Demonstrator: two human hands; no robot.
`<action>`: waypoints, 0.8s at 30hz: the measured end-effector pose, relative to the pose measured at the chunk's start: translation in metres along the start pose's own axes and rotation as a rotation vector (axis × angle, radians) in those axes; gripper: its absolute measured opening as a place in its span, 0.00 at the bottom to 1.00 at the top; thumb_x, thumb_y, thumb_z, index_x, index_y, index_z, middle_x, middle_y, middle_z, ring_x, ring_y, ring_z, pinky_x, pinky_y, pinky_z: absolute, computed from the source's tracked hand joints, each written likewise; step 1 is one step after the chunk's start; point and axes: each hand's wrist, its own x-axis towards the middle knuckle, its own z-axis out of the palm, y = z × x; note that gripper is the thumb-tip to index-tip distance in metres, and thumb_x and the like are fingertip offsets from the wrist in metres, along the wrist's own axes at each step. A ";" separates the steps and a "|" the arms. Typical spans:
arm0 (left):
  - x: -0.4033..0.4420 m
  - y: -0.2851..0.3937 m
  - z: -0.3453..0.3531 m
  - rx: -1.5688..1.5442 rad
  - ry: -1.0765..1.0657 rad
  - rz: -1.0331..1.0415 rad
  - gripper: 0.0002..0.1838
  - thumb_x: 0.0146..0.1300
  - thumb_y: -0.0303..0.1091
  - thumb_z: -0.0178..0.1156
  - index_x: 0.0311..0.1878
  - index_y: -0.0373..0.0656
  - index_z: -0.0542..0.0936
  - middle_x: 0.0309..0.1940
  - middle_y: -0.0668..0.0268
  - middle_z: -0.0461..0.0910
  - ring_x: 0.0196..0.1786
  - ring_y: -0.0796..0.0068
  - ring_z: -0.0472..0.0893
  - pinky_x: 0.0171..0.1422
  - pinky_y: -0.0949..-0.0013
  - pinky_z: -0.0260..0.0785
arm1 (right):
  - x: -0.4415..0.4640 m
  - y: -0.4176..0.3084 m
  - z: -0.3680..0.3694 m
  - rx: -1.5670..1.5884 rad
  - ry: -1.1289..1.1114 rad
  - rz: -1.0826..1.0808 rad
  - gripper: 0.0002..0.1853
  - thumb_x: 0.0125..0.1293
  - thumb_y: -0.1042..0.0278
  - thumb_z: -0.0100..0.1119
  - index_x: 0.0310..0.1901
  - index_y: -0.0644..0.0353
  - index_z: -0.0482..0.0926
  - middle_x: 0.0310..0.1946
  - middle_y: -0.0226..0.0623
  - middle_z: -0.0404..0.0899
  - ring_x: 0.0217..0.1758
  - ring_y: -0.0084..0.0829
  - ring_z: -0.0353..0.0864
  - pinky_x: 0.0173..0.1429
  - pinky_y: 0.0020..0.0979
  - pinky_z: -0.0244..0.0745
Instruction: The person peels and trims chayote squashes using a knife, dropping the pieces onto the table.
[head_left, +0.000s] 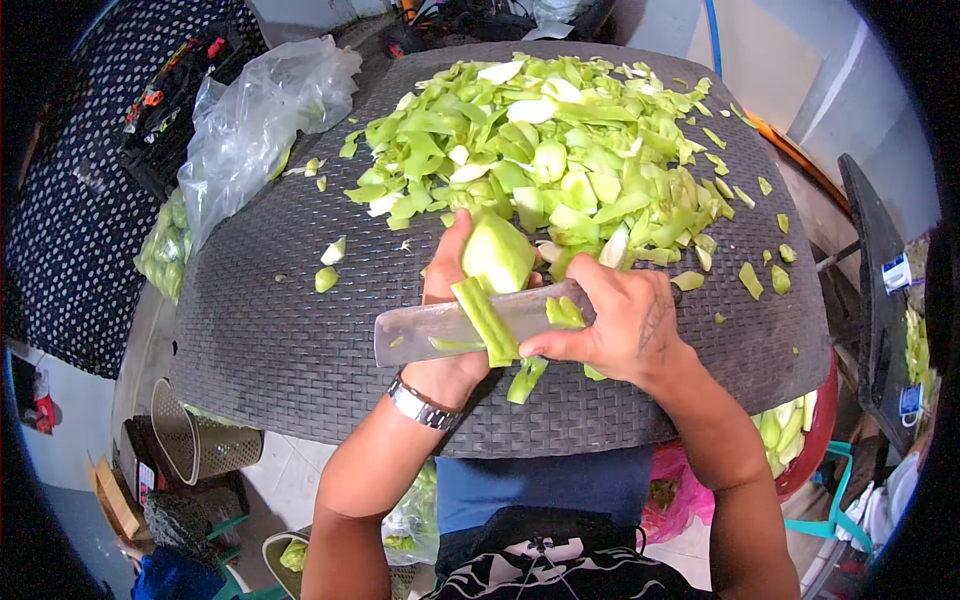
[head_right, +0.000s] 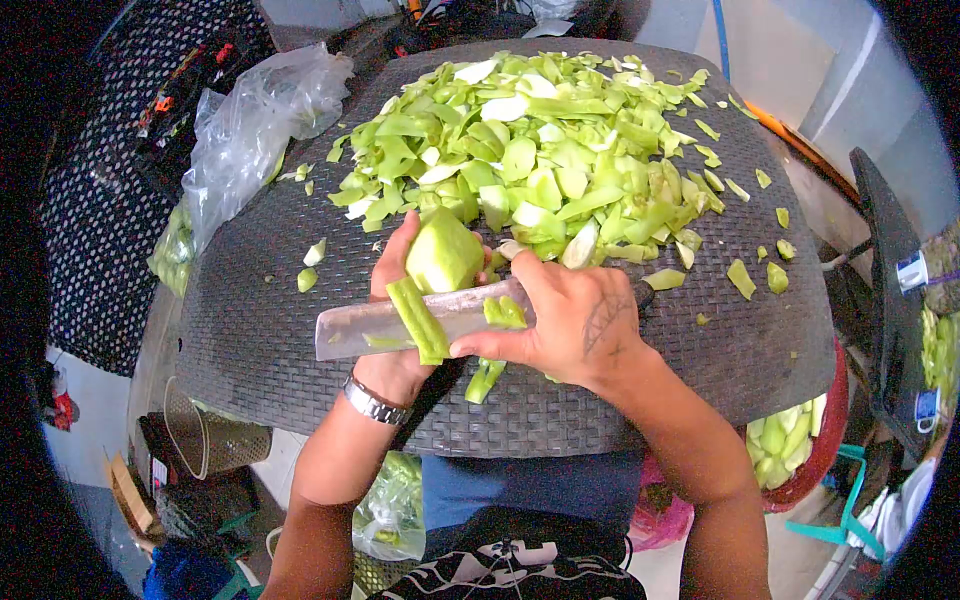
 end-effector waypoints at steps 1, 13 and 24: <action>0.000 -0.001 0.002 -0.017 -0.008 0.004 0.27 0.77 0.60 0.52 0.57 0.42 0.80 0.43 0.54 0.88 0.44 0.57 0.89 0.55 0.54 0.84 | 0.000 0.000 0.001 -0.009 0.009 0.011 0.41 0.47 0.19 0.72 0.32 0.57 0.77 0.20 0.36 0.79 0.24 0.44 0.87 0.31 0.41 0.80; -0.009 -0.003 0.029 0.206 0.115 0.115 0.26 0.79 0.56 0.52 0.61 0.43 0.77 0.46 0.58 0.86 0.48 0.59 0.86 0.47 0.58 0.80 | 0.013 0.044 -0.026 -0.184 -0.004 0.622 0.38 0.58 0.22 0.66 0.32 0.58 0.79 0.23 0.46 0.82 0.29 0.50 0.85 0.36 0.47 0.77; -0.012 0.000 0.026 -0.066 -0.133 -0.006 0.29 0.79 0.61 0.50 0.67 0.47 0.77 0.52 0.55 0.86 0.52 0.56 0.88 0.62 0.47 0.81 | 0.002 -0.005 -0.009 0.095 -0.026 0.112 0.39 0.54 0.21 0.70 0.34 0.57 0.76 0.18 0.39 0.76 0.22 0.44 0.82 0.28 0.41 0.74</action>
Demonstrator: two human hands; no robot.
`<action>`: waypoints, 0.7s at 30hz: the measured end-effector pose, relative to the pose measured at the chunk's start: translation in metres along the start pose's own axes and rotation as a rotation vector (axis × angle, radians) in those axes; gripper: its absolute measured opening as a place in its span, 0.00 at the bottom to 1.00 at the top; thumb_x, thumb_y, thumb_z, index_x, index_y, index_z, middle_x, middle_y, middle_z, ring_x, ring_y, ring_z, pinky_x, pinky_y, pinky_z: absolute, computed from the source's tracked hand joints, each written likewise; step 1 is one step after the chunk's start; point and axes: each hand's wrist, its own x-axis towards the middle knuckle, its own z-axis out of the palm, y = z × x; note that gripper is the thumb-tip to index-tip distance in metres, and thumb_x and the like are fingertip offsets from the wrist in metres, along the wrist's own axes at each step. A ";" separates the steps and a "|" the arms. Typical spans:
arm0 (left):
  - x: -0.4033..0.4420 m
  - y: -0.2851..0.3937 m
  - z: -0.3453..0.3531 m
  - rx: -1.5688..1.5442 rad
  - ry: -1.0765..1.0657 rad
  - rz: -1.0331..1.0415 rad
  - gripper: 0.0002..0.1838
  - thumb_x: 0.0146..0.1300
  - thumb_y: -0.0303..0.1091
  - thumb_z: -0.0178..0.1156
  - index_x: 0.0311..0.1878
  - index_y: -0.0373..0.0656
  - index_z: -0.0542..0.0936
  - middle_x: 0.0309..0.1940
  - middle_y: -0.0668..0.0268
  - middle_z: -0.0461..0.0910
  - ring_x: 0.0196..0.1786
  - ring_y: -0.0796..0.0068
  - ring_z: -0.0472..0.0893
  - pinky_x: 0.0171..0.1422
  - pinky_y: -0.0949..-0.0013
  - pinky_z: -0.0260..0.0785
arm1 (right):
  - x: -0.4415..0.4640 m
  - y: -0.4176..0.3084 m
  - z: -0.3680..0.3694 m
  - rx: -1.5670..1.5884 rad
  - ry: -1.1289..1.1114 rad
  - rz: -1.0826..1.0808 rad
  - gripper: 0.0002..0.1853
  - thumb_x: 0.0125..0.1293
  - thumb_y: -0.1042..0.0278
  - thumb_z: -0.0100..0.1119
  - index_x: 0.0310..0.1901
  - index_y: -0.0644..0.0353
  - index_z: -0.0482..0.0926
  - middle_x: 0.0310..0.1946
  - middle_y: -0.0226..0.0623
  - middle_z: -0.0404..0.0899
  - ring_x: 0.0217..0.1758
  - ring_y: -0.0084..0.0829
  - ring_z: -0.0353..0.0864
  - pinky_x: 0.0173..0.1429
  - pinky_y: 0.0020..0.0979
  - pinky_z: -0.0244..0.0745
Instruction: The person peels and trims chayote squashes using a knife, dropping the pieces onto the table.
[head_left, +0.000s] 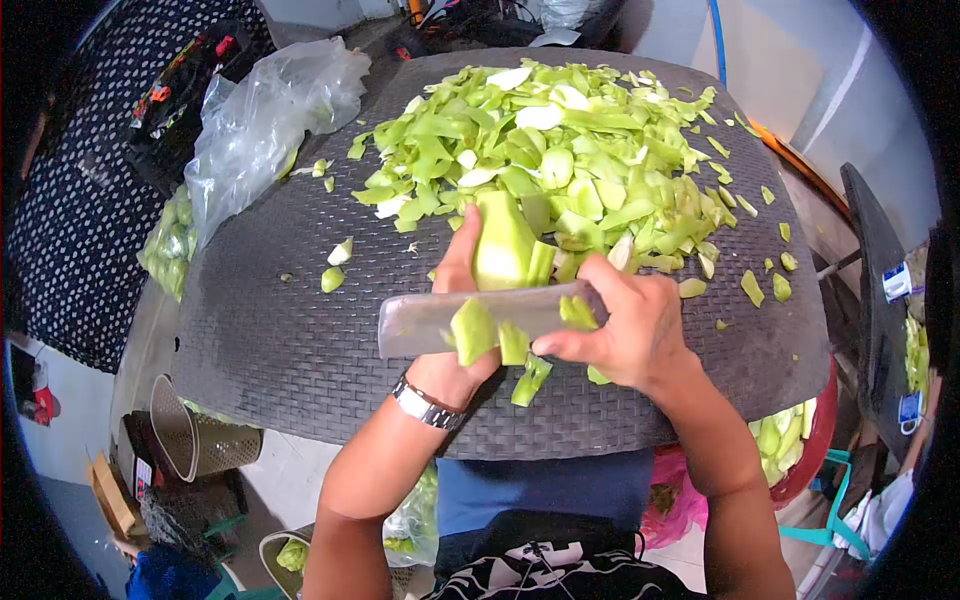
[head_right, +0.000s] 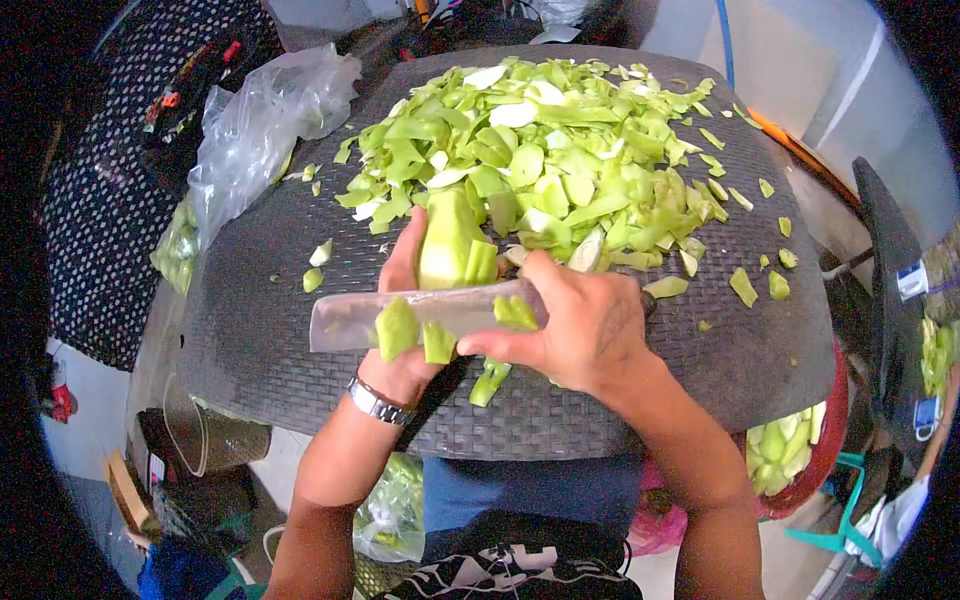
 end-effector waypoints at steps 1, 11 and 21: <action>0.001 0.000 0.000 0.000 -0.008 0.010 0.30 0.79 0.61 0.50 0.67 0.47 0.77 0.52 0.55 0.86 0.52 0.56 0.88 0.62 0.48 0.81 | -0.001 0.001 0.004 -0.024 0.001 -0.017 0.39 0.54 0.20 0.69 0.34 0.57 0.76 0.18 0.39 0.76 0.22 0.45 0.82 0.28 0.41 0.75; 0.001 -0.008 0.009 0.354 0.176 0.070 0.29 0.82 0.61 0.44 0.64 0.46 0.77 0.48 0.61 0.86 0.45 0.64 0.87 0.38 0.61 0.83 | 0.011 0.033 -0.015 -0.161 0.017 0.429 0.36 0.61 0.24 0.67 0.32 0.58 0.77 0.19 0.45 0.79 0.26 0.50 0.84 0.33 0.49 0.78; 0.000 -0.004 0.004 0.140 0.053 0.060 0.33 0.81 0.64 0.42 0.69 0.47 0.76 0.53 0.55 0.86 0.53 0.56 0.88 0.63 0.50 0.81 | 0.000 0.005 0.013 0.011 0.050 -0.057 0.43 0.50 0.15 0.68 0.33 0.58 0.77 0.16 0.36 0.73 0.20 0.41 0.82 0.27 0.39 0.76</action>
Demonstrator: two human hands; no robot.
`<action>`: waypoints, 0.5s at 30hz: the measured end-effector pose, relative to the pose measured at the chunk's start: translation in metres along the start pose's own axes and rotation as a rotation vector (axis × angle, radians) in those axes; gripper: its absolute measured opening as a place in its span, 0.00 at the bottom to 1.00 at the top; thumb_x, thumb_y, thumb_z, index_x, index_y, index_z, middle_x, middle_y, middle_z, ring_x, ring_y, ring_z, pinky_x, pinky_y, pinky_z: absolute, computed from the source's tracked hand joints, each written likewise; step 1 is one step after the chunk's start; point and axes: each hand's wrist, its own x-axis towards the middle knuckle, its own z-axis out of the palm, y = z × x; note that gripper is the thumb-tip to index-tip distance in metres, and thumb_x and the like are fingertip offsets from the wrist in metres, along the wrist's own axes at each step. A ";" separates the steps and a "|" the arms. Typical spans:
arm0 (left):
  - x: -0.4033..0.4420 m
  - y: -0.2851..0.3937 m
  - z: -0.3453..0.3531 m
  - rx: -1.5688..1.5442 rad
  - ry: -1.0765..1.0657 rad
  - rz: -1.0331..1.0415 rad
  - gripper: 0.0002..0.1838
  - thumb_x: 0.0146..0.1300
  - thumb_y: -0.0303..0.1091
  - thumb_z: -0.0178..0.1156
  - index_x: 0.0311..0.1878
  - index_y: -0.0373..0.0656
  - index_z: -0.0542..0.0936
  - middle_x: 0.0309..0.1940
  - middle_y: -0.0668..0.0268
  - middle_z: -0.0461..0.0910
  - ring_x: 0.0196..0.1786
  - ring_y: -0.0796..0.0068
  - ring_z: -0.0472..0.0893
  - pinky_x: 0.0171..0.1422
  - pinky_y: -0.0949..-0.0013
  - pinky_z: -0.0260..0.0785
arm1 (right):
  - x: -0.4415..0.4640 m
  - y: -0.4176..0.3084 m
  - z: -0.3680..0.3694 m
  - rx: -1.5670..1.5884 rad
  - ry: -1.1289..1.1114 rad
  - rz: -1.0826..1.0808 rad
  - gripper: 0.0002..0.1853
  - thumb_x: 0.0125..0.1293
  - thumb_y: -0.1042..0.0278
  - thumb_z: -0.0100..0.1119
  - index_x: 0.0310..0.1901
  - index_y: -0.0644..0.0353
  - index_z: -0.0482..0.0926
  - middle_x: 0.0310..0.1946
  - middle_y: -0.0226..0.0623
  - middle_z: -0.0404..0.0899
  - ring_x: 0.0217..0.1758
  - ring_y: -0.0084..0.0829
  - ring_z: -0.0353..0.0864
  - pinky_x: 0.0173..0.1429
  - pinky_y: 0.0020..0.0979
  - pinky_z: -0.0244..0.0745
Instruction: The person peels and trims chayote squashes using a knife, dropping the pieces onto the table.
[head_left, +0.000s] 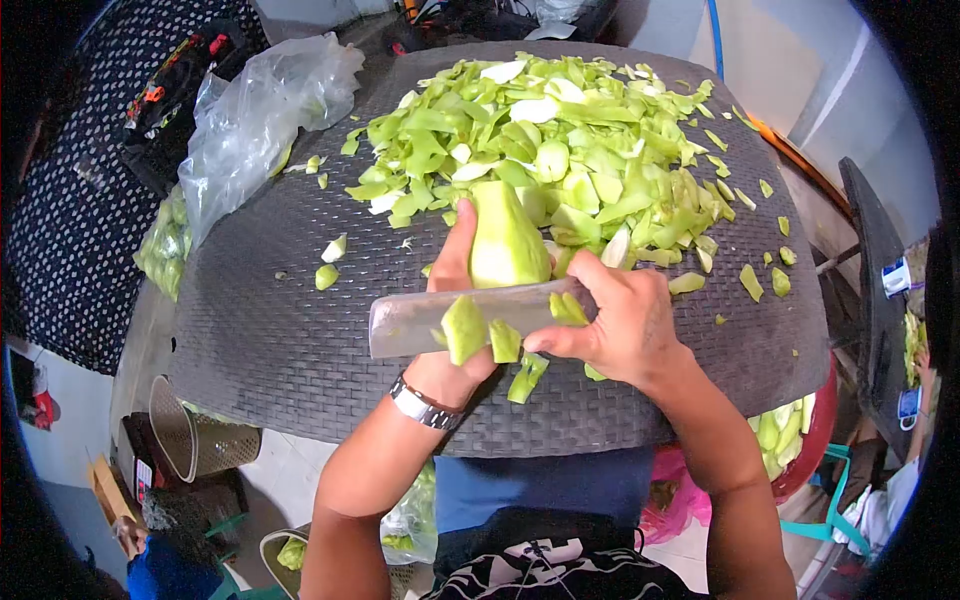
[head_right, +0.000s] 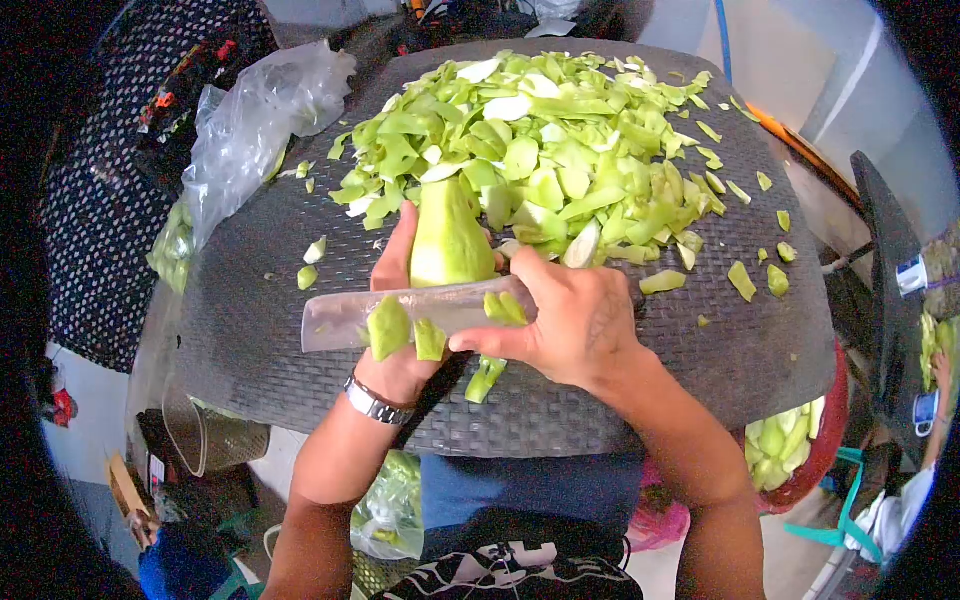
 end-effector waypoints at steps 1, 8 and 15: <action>-0.001 0.001 0.001 -0.047 -0.024 -0.018 0.33 0.81 0.64 0.43 0.69 0.46 0.75 0.54 0.55 0.86 0.54 0.58 0.88 0.64 0.51 0.81 | 0.000 -0.001 -0.001 -0.008 -0.015 0.010 0.43 0.50 0.16 0.69 0.33 0.58 0.76 0.16 0.36 0.74 0.21 0.43 0.83 0.27 0.40 0.77; 0.001 -0.004 -0.006 0.105 0.017 0.054 0.33 0.80 0.64 0.45 0.68 0.46 0.76 0.55 0.57 0.85 0.56 0.61 0.87 0.63 0.53 0.81 | -0.001 0.008 0.000 -0.031 -0.005 0.026 0.44 0.50 0.14 0.66 0.33 0.58 0.77 0.17 0.35 0.75 0.21 0.42 0.83 0.27 0.40 0.76; 0.000 -0.004 0.004 0.209 0.124 0.058 0.31 0.81 0.64 0.44 0.66 0.47 0.77 0.50 0.59 0.85 0.46 0.60 0.87 0.40 0.55 0.82 | 0.014 0.028 -0.033 -0.083 -0.146 0.451 0.39 0.61 0.20 0.63 0.33 0.60 0.81 0.21 0.46 0.80 0.29 0.53 0.85 0.37 0.49 0.77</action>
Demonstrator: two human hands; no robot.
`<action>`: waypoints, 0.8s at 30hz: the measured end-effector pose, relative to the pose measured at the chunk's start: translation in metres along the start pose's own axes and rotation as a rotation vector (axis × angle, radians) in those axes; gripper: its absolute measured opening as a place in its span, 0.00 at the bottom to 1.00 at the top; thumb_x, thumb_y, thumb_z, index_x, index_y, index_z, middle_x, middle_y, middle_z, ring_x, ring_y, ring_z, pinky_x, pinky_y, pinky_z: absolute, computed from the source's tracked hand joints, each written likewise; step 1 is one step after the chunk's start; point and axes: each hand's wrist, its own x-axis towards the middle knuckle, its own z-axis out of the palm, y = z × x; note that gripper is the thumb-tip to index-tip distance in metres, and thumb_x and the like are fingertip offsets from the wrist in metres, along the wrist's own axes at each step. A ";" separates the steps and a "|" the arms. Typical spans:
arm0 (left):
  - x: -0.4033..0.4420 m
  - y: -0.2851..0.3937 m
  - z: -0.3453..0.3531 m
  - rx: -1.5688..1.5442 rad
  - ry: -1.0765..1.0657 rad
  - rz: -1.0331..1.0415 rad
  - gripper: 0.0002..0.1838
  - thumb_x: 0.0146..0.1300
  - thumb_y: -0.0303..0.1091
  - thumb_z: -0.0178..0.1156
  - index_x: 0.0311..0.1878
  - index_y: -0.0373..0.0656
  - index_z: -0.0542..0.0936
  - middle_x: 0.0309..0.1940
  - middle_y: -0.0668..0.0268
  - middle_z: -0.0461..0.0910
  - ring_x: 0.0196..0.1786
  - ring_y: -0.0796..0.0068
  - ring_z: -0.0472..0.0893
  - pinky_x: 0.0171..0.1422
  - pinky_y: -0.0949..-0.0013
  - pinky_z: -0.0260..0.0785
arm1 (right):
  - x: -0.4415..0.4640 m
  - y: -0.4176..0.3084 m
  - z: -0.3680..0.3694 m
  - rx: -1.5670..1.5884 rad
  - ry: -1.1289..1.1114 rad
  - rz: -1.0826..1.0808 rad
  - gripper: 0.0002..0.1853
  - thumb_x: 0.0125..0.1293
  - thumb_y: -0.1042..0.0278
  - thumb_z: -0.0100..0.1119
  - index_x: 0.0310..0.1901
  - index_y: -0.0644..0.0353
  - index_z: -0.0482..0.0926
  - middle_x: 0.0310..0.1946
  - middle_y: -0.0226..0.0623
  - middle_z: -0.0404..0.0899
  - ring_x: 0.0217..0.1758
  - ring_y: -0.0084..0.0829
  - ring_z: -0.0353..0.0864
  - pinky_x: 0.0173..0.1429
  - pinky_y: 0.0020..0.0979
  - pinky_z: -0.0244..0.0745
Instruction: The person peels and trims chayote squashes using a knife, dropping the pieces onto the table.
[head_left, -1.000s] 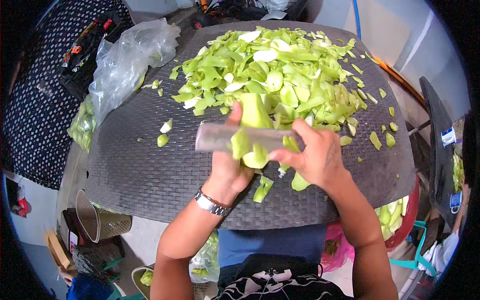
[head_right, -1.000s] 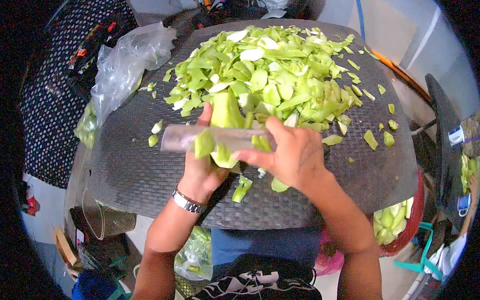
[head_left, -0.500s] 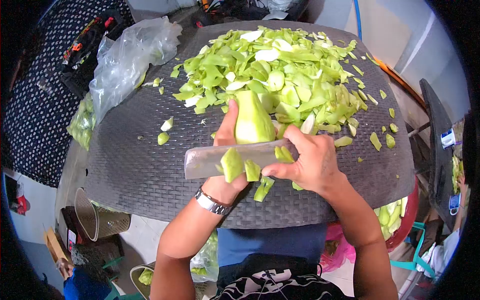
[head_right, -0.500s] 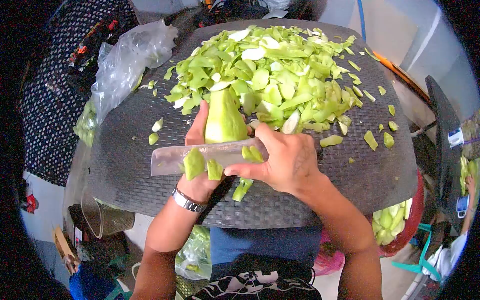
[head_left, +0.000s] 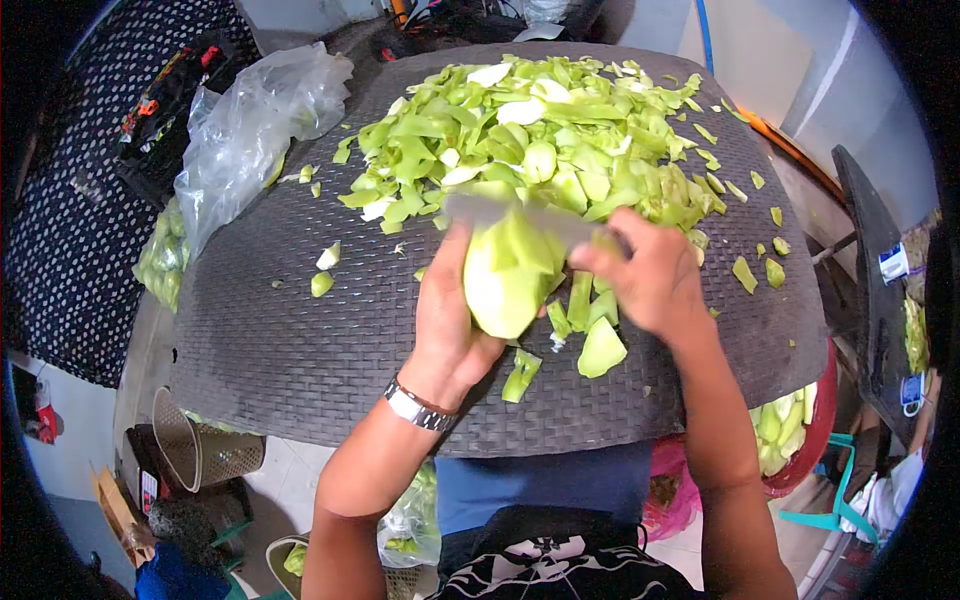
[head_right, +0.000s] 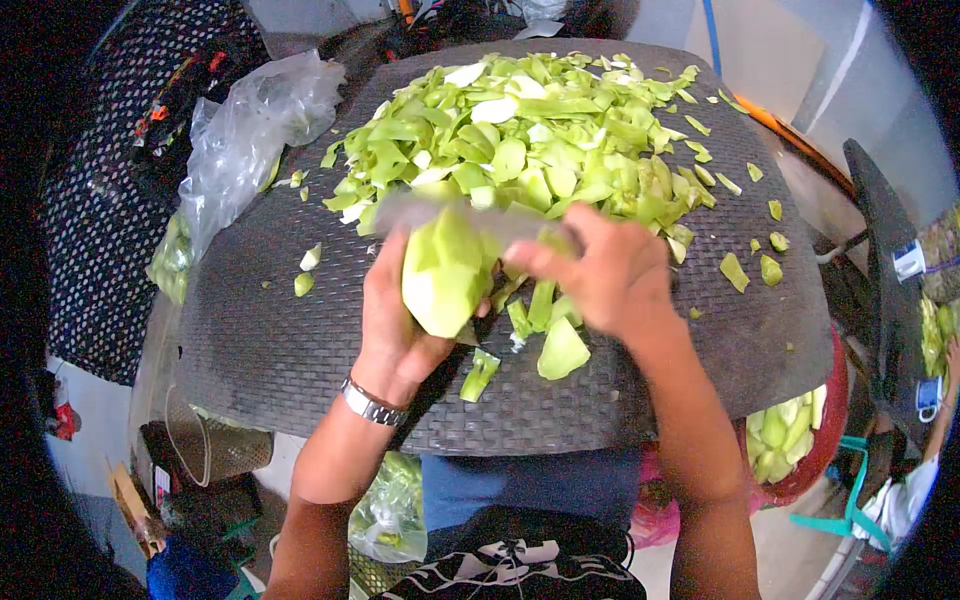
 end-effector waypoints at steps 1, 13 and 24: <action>0.000 0.000 -0.001 -0.007 -0.046 -0.012 0.31 0.81 0.64 0.43 0.66 0.47 0.77 0.50 0.58 0.85 0.46 0.60 0.87 0.40 0.56 0.81 | 0.007 0.009 -0.005 -0.010 0.013 0.094 0.39 0.62 0.21 0.62 0.32 0.61 0.81 0.22 0.48 0.81 0.30 0.53 0.85 0.38 0.49 0.77; 0.003 0.000 -0.008 -0.029 0.101 0.017 0.27 0.80 0.56 0.52 0.68 0.46 0.76 0.57 0.60 0.85 0.57 0.60 0.87 0.66 0.50 0.80 | -0.016 -0.018 0.011 0.107 -0.001 -0.201 0.38 0.57 0.23 0.70 0.33 0.60 0.79 0.21 0.44 0.82 0.23 0.49 0.84 0.30 0.45 0.77; 0.008 -0.005 -0.014 -0.289 -0.155 -0.090 0.28 0.79 0.60 0.51 0.62 0.46 0.80 0.50 0.60 0.87 0.53 0.63 0.87 0.65 0.54 0.80 | -0.022 -0.022 0.031 -0.008 0.126 -0.410 0.40 0.48 0.20 0.73 0.33 0.57 0.77 0.19 0.36 0.78 0.22 0.43 0.84 0.28 0.41 0.77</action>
